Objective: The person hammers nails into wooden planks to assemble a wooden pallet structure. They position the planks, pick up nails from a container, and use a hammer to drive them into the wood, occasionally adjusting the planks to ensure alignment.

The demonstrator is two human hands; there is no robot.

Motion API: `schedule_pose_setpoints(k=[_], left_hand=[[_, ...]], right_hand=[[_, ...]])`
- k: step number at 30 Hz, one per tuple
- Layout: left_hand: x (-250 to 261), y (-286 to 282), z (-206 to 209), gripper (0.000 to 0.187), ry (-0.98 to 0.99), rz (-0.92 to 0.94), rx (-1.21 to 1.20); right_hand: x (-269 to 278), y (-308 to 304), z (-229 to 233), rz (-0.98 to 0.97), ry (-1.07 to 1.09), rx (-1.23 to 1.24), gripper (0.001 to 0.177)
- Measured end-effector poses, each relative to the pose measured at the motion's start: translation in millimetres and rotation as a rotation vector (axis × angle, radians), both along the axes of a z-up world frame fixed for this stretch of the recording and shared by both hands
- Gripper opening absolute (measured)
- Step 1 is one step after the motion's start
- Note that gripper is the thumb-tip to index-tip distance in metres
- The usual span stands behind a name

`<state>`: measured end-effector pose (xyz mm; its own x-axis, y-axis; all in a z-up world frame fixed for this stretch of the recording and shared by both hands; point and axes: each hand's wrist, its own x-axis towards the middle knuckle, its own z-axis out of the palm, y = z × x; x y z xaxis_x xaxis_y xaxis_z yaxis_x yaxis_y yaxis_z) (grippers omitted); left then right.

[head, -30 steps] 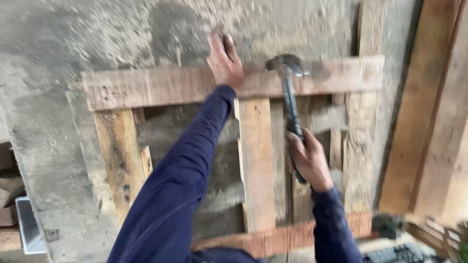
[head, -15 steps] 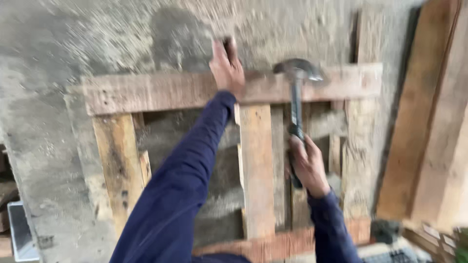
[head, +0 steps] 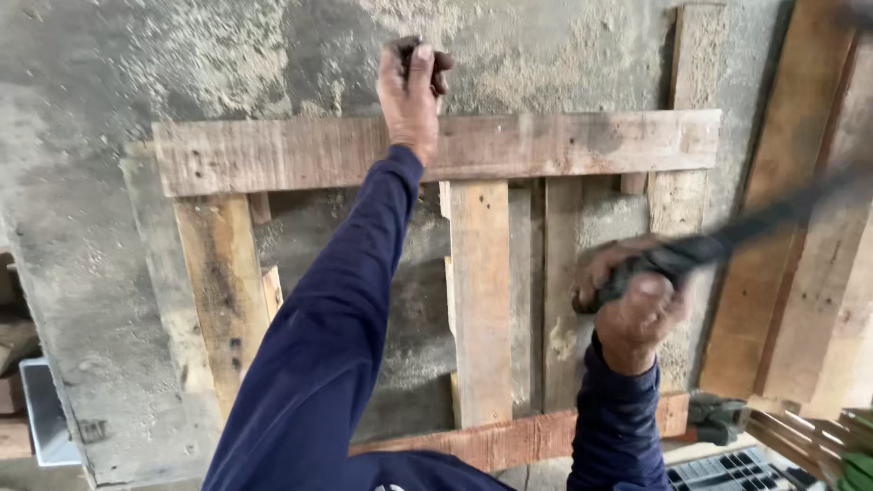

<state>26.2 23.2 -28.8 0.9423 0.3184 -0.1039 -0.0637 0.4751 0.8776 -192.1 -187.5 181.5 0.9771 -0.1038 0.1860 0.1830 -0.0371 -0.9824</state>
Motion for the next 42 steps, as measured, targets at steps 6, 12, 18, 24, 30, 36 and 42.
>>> schedule_pose_setpoints(k=[6, 12, 18, 24, 30, 36, 42], left_hand=[[-41, 40, 48, 0.011, 0.210, -0.153, -0.652], [-84, 41, 68, 0.009, 0.521, -0.367, -0.717], [-87, 22, 58, 0.014, 0.286, -0.497, -0.422], [-77, 16, 68, 0.021, 0.241, -0.556, -0.252], [-65, 19, 59, 0.034, -0.063, -0.510, 0.424], [-69, 24, 30, 0.024, -0.176, -0.572, 0.829], [-76, 30, 23, 0.012, -0.225, -0.690, 0.932]], right_hand=[[8, 0, -86, 0.169, 0.435, -0.599, 0.026], [-1, -1, -64, 0.078, 0.810, -0.266, 0.027], [-35, 17, -76, 0.034, 0.744, 0.054, 0.026], [-21, 17, -74, 0.031, 0.999, -0.361, 0.026], [-55, 3, -74, -0.021, 0.811, -0.029, 0.026], [-49, 0, -109, 0.064, 0.796, -0.319, 0.019], [-68, 16, -60, -0.043, 0.718, -0.231, 0.025]])
